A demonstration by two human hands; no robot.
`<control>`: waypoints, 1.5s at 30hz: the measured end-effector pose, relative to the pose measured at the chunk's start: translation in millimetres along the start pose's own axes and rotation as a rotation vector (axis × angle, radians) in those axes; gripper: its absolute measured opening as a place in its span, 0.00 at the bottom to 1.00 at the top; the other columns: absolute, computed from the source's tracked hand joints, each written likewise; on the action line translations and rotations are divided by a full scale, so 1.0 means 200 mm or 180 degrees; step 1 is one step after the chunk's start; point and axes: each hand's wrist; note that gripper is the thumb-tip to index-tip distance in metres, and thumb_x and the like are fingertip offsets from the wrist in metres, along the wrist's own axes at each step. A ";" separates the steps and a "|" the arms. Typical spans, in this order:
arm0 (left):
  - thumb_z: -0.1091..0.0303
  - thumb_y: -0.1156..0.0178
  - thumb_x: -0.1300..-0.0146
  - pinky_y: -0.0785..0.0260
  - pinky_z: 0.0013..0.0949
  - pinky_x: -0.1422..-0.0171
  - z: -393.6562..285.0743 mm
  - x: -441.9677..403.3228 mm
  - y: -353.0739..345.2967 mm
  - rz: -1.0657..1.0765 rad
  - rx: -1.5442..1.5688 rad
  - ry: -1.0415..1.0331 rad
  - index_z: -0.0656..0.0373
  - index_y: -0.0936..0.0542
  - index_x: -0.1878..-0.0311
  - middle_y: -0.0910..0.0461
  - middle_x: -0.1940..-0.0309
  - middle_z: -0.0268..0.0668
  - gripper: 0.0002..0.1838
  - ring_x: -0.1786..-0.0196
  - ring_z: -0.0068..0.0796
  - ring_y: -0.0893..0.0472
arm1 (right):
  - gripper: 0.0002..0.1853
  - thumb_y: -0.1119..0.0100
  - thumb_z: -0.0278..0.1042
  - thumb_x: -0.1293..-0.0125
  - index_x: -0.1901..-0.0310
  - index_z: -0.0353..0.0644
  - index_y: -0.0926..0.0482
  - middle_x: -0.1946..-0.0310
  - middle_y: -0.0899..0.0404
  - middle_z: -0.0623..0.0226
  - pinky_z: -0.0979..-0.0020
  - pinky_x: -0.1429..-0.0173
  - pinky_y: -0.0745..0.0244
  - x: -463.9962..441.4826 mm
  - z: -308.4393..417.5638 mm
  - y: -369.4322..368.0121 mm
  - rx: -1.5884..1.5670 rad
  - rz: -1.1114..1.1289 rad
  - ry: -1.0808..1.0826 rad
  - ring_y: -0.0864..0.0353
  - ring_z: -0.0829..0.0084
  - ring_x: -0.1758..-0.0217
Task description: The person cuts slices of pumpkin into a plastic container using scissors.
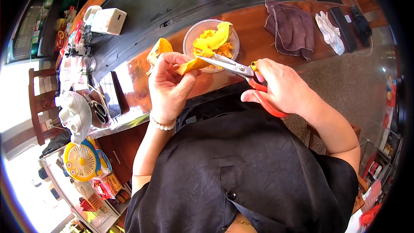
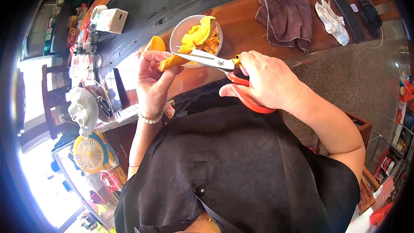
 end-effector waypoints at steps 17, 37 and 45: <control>0.85 0.40 0.38 0.18 0.32 0.52 0.00 -0.03 0.05 -0.0033 0.0992 0.0570 0.56 0.28 0.56 0.19 0.55 0.42 0.13 0.58 0.34 0.14 | 0.36 0.37 0.70 0.43 0.64 0.36 0.28 0.66 0.22 0.51 0.59 0.54 0.27 0.00 0.00 0.05 -0.0559 0.0575 -0.0433 0.20 0.52 0.59; 0.82 0.42 0.36 0.16 0.30 0.57 0.03 -0.03 0.09 0.0138 0.1529 0.0786 0.54 0.29 0.51 0.17 0.56 0.46 0.14 0.59 0.36 0.13 | 0.39 0.39 0.72 0.43 0.72 0.31 0.24 0.75 0.21 0.43 0.57 0.61 0.26 -0.03 0.02 0.07 -0.0690 0.0659 -0.0527 0.17 0.47 0.66; 0.82 0.43 0.35 0.16 0.32 0.57 0.03 -0.03 0.07 0.0058 0.1616 0.0777 0.54 0.30 0.52 0.18 0.56 0.45 0.14 0.60 0.37 0.13 | 0.29 0.32 0.57 0.40 0.70 0.34 0.30 0.76 0.25 0.50 0.63 0.64 0.29 -0.01 -0.03 0.00 -0.0904 0.0504 -0.0606 0.22 0.55 0.71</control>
Point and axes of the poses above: each hand's wrist, its own x-axis away from the middle knuckle, its own y-axis out of the back of the hand, z = x × y
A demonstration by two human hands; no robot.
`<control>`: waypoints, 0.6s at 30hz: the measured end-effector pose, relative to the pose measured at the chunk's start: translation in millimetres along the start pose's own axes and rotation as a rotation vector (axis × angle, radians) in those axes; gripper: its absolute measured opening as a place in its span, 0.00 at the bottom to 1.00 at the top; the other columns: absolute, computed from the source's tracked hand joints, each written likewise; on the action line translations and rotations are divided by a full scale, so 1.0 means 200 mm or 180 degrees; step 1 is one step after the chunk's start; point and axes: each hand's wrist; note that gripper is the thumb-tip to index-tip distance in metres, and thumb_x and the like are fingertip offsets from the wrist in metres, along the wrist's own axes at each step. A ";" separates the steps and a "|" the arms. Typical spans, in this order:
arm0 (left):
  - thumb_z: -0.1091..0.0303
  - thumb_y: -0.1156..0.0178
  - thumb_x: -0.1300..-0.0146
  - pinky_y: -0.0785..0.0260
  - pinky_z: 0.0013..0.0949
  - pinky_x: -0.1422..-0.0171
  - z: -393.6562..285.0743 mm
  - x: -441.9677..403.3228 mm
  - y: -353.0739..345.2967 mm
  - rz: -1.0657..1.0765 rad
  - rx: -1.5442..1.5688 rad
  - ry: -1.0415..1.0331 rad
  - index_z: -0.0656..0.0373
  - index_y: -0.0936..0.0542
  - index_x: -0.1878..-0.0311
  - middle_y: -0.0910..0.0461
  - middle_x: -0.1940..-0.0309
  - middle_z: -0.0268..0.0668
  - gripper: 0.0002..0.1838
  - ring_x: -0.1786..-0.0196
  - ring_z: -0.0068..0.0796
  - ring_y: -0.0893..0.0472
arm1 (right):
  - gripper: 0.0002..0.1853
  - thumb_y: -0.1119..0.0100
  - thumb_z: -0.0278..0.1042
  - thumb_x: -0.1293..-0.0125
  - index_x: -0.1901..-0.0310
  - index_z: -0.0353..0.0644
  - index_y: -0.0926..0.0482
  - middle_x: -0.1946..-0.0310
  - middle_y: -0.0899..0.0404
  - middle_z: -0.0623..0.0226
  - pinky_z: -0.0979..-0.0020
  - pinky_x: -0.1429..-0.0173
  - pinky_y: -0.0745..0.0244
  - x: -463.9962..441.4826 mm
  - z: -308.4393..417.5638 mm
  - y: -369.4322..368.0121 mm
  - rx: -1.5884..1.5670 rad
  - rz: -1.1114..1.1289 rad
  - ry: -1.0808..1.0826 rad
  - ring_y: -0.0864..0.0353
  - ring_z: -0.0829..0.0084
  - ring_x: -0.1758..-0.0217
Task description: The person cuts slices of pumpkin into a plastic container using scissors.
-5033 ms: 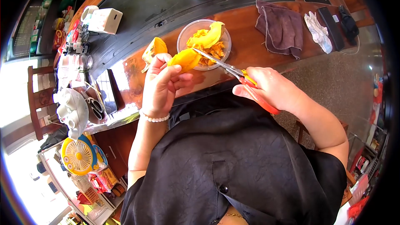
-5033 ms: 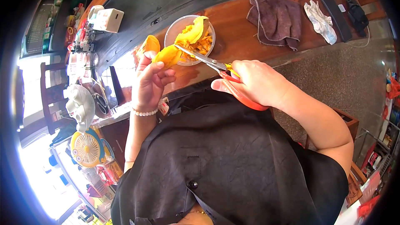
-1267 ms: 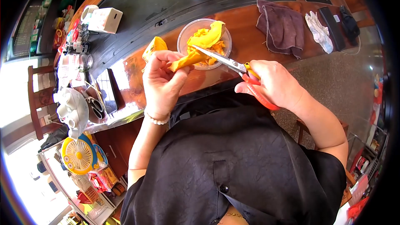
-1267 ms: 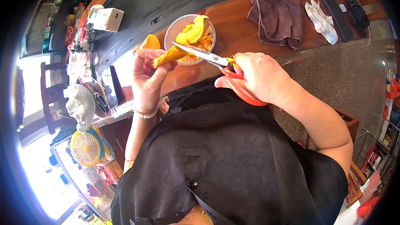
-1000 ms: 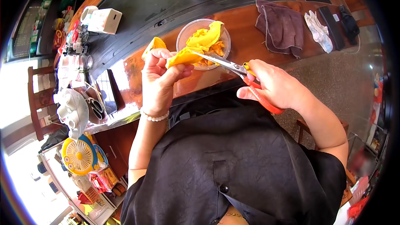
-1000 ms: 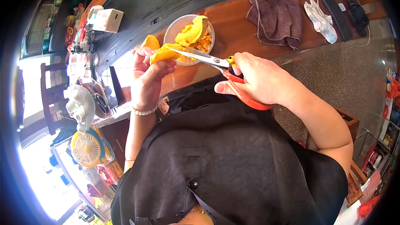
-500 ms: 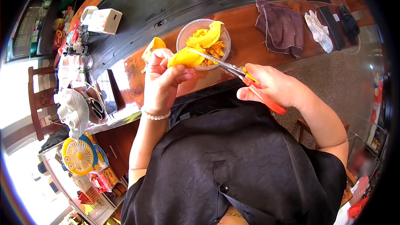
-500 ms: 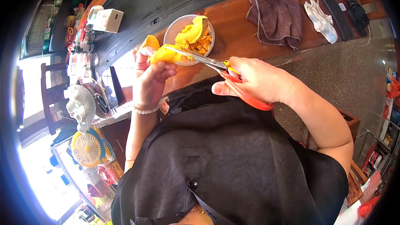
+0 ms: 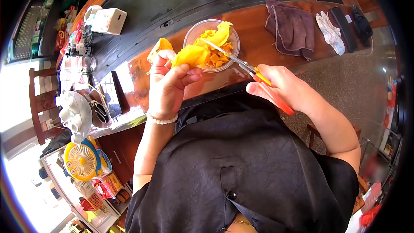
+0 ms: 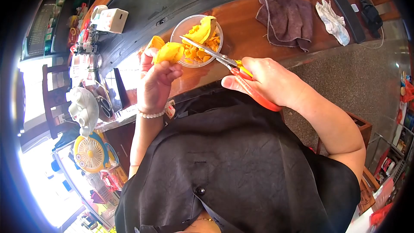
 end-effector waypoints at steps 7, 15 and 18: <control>0.83 0.43 0.35 0.16 0.31 0.60 0.01 0.00 -0.02 -0.0188 -0.0043 0.0024 0.54 0.31 0.53 0.18 0.57 0.45 0.13 0.61 0.39 0.13 | 0.39 0.36 0.72 0.46 0.61 0.34 0.28 0.65 0.22 0.50 0.57 0.55 0.24 0.04 0.05 -0.01 0.0546 -0.0249 0.0159 0.18 0.49 0.60; 0.82 0.43 0.35 0.16 0.30 0.60 0.01 0.02 -0.06 -0.0283 0.0023 0.0108 0.54 0.32 0.54 0.18 0.58 0.45 0.13 0.61 0.39 0.13 | 0.38 0.34 0.70 0.46 0.59 0.34 0.28 0.61 0.23 0.50 0.56 0.52 0.24 0.03 0.04 -0.05 0.0472 -0.0436 0.0233 0.19 0.49 0.58; 0.82 0.43 0.35 0.16 0.31 0.60 0.01 0.02 -0.08 -0.0374 0.0156 0.0110 0.54 0.32 0.53 0.18 0.58 0.45 0.13 0.61 0.39 0.13 | 0.36 0.34 0.67 0.44 0.60 0.34 0.28 0.61 0.23 0.50 0.56 0.51 0.24 0.02 0.04 -0.05 0.0366 -0.0353 0.0154 0.18 0.49 0.57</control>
Point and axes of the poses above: each hand's wrist, its own x-axis away from the middle knuckle, its own y-axis out of the back of the hand, z = x × y
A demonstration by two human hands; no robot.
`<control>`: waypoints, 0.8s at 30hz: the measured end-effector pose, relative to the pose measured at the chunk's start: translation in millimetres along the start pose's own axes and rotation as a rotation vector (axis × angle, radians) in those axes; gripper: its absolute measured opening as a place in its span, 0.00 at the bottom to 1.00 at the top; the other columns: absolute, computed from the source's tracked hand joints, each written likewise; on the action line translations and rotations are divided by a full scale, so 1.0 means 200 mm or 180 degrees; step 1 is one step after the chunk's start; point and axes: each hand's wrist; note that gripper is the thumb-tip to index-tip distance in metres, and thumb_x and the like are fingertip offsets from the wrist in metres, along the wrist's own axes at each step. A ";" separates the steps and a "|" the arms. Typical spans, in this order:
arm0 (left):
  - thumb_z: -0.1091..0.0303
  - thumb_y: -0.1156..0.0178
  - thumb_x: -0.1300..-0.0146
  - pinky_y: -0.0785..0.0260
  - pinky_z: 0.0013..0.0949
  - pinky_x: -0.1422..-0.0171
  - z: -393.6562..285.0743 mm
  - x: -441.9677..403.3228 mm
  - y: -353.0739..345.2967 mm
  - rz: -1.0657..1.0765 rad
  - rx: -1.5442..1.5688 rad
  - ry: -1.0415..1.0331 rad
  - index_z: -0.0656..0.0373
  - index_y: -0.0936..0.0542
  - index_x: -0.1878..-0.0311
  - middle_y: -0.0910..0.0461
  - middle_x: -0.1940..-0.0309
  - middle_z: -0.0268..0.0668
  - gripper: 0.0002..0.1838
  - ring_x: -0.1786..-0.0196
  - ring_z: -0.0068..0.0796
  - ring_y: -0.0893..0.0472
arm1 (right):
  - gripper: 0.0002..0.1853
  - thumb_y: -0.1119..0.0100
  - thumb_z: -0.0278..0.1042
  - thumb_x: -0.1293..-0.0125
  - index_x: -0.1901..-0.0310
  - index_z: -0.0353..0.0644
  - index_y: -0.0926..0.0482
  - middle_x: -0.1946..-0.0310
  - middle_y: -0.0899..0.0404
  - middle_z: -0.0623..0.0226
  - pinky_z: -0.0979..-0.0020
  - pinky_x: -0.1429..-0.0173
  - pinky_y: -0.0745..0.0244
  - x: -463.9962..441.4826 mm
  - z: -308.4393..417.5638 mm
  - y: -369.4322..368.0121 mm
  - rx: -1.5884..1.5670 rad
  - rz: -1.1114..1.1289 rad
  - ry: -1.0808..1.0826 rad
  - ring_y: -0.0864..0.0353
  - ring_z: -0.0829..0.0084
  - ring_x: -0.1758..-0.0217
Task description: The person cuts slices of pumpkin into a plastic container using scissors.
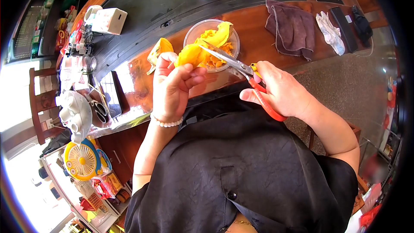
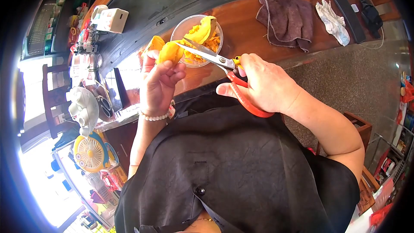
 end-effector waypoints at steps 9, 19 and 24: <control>0.82 0.42 0.35 0.16 0.30 0.61 0.01 0.01 -0.02 0.0057 -0.0313 -0.0007 0.53 0.34 0.56 0.18 0.61 0.42 0.13 0.62 0.36 0.12 | 0.36 0.35 0.68 0.44 0.61 0.35 0.27 0.64 0.21 0.51 0.57 0.51 0.24 -0.01 0.03 0.03 0.0054 0.0114 -0.0003 0.18 0.51 0.57; 0.81 0.43 0.35 0.16 0.32 0.64 0.00 0.00 0.04 -0.0047 -0.0240 0.0221 0.52 0.34 0.56 0.17 0.61 0.42 0.12 0.64 0.35 0.12 | 0.36 0.40 0.71 0.42 0.68 0.36 0.24 0.72 0.20 0.52 0.57 0.56 0.22 -0.03 0.00 0.04 0.0610 0.0016 0.0125 0.17 0.51 0.63; 0.81 0.43 0.35 0.16 0.33 0.64 0.00 -0.01 0.04 -0.0143 -0.0112 0.0188 0.52 0.34 0.57 0.17 0.60 0.43 0.12 0.64 0.36 0.12 | 0.37 0.39 0.72 0.44 0.64 0.35 0.25 0.69 0.21 0.52 0.57 0.56 0.23 -0.01 0.00 0.03 0.0546 -0.0078 0.0129 0.17 0.52 0.61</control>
Point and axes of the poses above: each hand's wrist, its own x-axis away from the middle knuckle, its own y-axis out of the back of the hand, z = x × y
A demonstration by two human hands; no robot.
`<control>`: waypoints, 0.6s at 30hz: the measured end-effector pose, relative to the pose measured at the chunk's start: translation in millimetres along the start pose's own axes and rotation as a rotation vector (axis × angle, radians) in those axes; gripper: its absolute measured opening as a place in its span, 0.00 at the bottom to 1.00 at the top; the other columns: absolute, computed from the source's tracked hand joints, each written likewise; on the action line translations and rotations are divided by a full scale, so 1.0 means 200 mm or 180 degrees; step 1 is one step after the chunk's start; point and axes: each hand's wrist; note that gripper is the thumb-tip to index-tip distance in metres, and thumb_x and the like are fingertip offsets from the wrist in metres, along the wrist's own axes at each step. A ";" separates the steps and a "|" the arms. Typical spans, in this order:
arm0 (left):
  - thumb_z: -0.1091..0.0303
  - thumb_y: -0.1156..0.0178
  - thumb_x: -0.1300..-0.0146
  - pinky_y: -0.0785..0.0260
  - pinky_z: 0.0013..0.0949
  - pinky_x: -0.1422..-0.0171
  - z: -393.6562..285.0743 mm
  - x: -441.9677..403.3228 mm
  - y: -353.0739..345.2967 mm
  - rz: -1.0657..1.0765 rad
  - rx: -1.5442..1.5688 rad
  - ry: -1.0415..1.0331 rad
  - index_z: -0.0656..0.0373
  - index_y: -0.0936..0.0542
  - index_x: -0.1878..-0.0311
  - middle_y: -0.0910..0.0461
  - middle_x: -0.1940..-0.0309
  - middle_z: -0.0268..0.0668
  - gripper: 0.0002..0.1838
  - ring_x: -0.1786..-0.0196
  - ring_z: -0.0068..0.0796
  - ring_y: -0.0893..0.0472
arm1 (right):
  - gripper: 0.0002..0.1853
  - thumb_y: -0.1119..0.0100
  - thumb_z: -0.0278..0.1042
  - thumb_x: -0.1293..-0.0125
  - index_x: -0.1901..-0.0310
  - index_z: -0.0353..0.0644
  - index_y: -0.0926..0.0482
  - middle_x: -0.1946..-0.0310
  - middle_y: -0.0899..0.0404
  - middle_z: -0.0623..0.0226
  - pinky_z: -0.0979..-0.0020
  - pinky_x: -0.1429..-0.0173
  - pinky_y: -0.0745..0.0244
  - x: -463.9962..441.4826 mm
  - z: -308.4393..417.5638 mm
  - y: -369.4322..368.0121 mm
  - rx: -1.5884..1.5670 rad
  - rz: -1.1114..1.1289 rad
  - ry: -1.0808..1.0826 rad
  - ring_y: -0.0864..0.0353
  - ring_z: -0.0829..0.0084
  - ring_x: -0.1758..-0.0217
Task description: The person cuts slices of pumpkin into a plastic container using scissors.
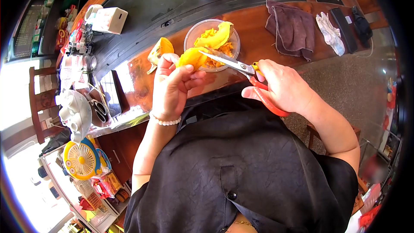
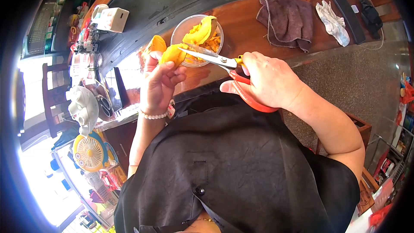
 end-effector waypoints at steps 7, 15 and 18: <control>0.81 0.42 0.35 0.16 0.33 0.64 0.00 0.01 0.00 0.0209 -0.0260 -0.0080 0.52 0.34 0.56 0.17 0.59 0.44 0.13 0.64 0.36 0.12 | 0.37 0.38 0.71 0.44 0.63 0.35 0.26 0.69 0.21 0.53 0.58 0.56 0.22 0.00 -0.02 -0.01 0.0228 -0.0299 0.0291 0.17 0.53 0.61; 0.80 0.42 0.35 0.17 0.32 0.65 -0.01 0.00 0.04 0.0170 -0.0133 -0.0026 0.53 0.33 0.54 0.18 0.58 0.43 0.13 0.68 0.34 0.13 | 0.35 0.39 0.71 0.44 0.71 0.37 0.25 0.74 0.21 0.54 0.58 0.59 0.22 -0.02 -0.03 -0.02 0.0201 -0.0174 0.0271 0.17 0.52 0.66; 0.80 0.43 0.35 0.17 0.32 0.65 -0.01 0.00 0.04 0.0138 -0.0120 0.0035 0.53 0.33 0.54 0.18 0.59 0.43 0.13 0.68 0.34 0.13 | 0.35 0.39 0.71 0.44 0.72 0.37 0.24 0.75 0.21 0.55 0.58 0.59 0.22 -0.01 -0.03 -0.02 0.0189 -0.0123 0.0205 0.17 0.52 0.66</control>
Point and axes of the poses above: each hand's wrist, its own x-axis away from the middle knuckle, its own y-axis out of the back of the hand, z = x × y
